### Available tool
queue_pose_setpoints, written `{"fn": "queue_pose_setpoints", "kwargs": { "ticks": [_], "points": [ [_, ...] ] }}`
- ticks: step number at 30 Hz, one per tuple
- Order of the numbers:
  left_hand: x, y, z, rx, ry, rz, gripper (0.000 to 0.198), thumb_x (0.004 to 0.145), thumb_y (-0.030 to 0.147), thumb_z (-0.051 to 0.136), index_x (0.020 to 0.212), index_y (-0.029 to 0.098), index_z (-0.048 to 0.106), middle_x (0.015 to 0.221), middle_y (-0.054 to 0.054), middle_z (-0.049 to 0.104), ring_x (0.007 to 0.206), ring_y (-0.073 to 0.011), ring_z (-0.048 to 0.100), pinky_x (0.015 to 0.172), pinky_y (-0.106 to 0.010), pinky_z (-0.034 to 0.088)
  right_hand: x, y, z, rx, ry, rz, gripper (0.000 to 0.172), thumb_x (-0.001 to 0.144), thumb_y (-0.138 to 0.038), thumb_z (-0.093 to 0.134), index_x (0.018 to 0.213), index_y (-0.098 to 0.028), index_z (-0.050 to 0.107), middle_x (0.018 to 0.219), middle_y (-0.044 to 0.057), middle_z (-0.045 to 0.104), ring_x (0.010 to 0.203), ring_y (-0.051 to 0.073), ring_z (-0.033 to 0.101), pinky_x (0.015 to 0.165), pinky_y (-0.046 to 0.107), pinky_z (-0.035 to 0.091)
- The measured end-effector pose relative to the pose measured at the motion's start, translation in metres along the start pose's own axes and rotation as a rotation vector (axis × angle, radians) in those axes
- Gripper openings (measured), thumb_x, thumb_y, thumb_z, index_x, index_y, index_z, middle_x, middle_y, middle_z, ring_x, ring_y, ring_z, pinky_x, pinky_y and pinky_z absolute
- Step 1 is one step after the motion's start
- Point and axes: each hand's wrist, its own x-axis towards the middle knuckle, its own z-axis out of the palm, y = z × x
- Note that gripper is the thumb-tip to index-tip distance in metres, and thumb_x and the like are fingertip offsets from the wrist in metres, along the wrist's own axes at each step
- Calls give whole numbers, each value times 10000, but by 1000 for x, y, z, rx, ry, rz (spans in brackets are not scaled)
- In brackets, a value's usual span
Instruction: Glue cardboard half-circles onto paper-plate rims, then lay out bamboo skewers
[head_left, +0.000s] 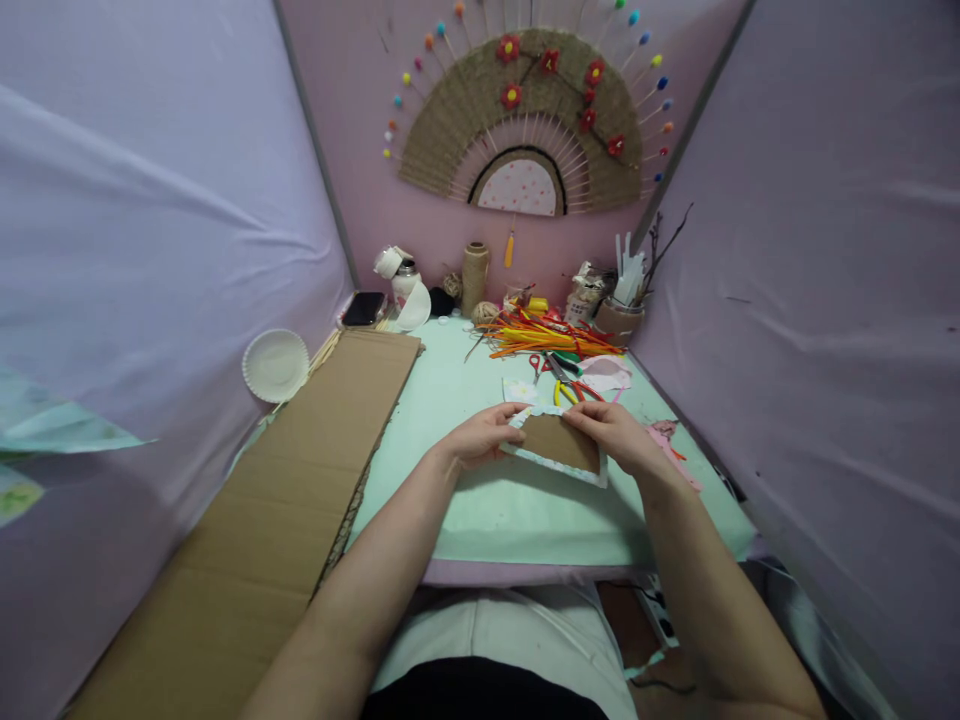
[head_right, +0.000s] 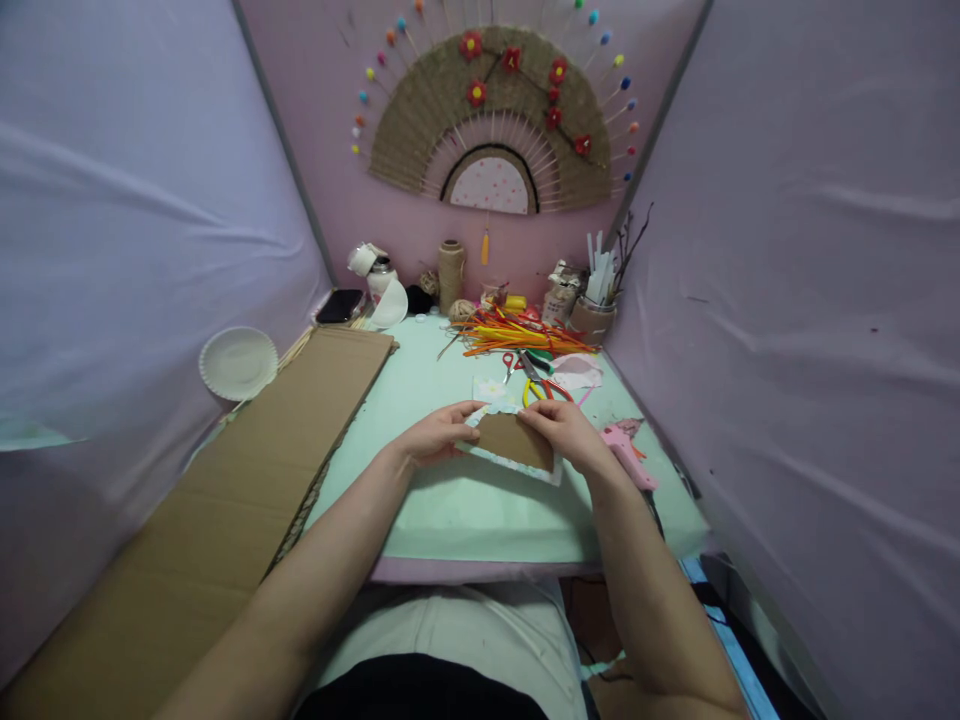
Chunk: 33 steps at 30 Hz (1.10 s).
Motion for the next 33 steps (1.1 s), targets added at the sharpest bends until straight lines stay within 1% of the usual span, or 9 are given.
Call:
{"fn": "queue_pose_setpoints", "kwargs": {
  "ticks": [3, 7, 12, 16, 19, 25, 28, 30, 33],
  "points": [
    [0, -3, 0, 29, 39, -34, 437, 630, 378, 797, 985, 159, 665, 848, -36, 678, 688, -122, 605, 624, -223, 434, -1, -4, 5, -64, -54, -49, 388, 686, -561, 655, 670, -175, 685, 658, 21, 636, 633, 162, 531, 559, 254, 390],
    [4, -12, 1, 146, 123, -70, 535, 613, 627, 729, 757, 117, 655, 665, -45, 644, 572, -128, 567, 538, -227, 377, -2, -11, 18, -163, -104, -99, 339, 715, -500, 639, 662, -170, 696, 642, 17, 637, 617, 153, 517, 553, 253, 380],
    [13, -17, -1, 267, 274, 13, 475, 612, 585, 731, 655, 122, 637, 576, -15, 611, 515, -114, 509, 509, -228, 324, 3, -9, 25, -82, -7, -119, 403, 742, -565, 604, 650, -175, 651, 648, 15, 622, 640, 161, 534, 566, 257, 399],
    [21, -13, -8, 104, 514, 180, 440, 655, 549, 715, 710, 116, 667, 621, -22, 645, 554, -126, 534, 535, -230, 347, 8, 6, 20, 267, 128, -58, 526, 728, -706, 560, 786, -190, 643, 746, 45, 651, 671, 169, 568, 600, 276, 466],
    [24, -11, -12, -12, 625, 295, 445, 679, 542, 714, 768, 107, 686, 686, -44, 681, 615, -145, 573, 580, -239, 388, 11, 20, 26, 451, 80, 18, 535, 690, -710, 614, 839, -197, 639, 803, 69, 676, 670, 162, 587, 601, 278, 482],
    [24, -10, -13, -174, 603, 313, 466, 783, 543, 647, 903, 95, 689, 790, -90, 722, 726, -190, 653, 701, -282, 473, 31, 21, 56, 464, 74, -12, 404, 647, -565, 730, 690, -174, 635, 652, 25, 643, 560, 126, 533, 556, 260, 440],
    [20, -3, -13, -379, 436, 286, 566, 913, 579, 398, 1075, 103, 656, 946, -133, 731, 899, -226, 685, 863, -356, 493, 44, 13, 60, 500, 153, -26, 410, 619, -567, 736, 633, -179, 603, 622, 16, 629, 533, 116, 510, 529, 252, 421],
    [18, 1, -13, -439, 355, 252, 572, 960, 522, 288, 1149, 98, 622, 995, -143, 727, 957, -231, 683, 929, -388, 479, 50, 11, 60, 509, 183, -20, 428, 600, -580, 737, 611, -185, 575, 630, 21, 637, 531, 115, 507, 524, 250, 420],
    [18, 1, -12, -436, 400, 245, 409, 980, 367, 347, 1134, 94, 611, 934, -117, 738, 880, -203, 699, 916, -372, 493, 53, 13, 61, 533, 185, -32, 442, 599, -594, 732, 606, -192, 548, 630, 19, 633, 530, 115, 506, 529, 257, 427]
  ]
}}
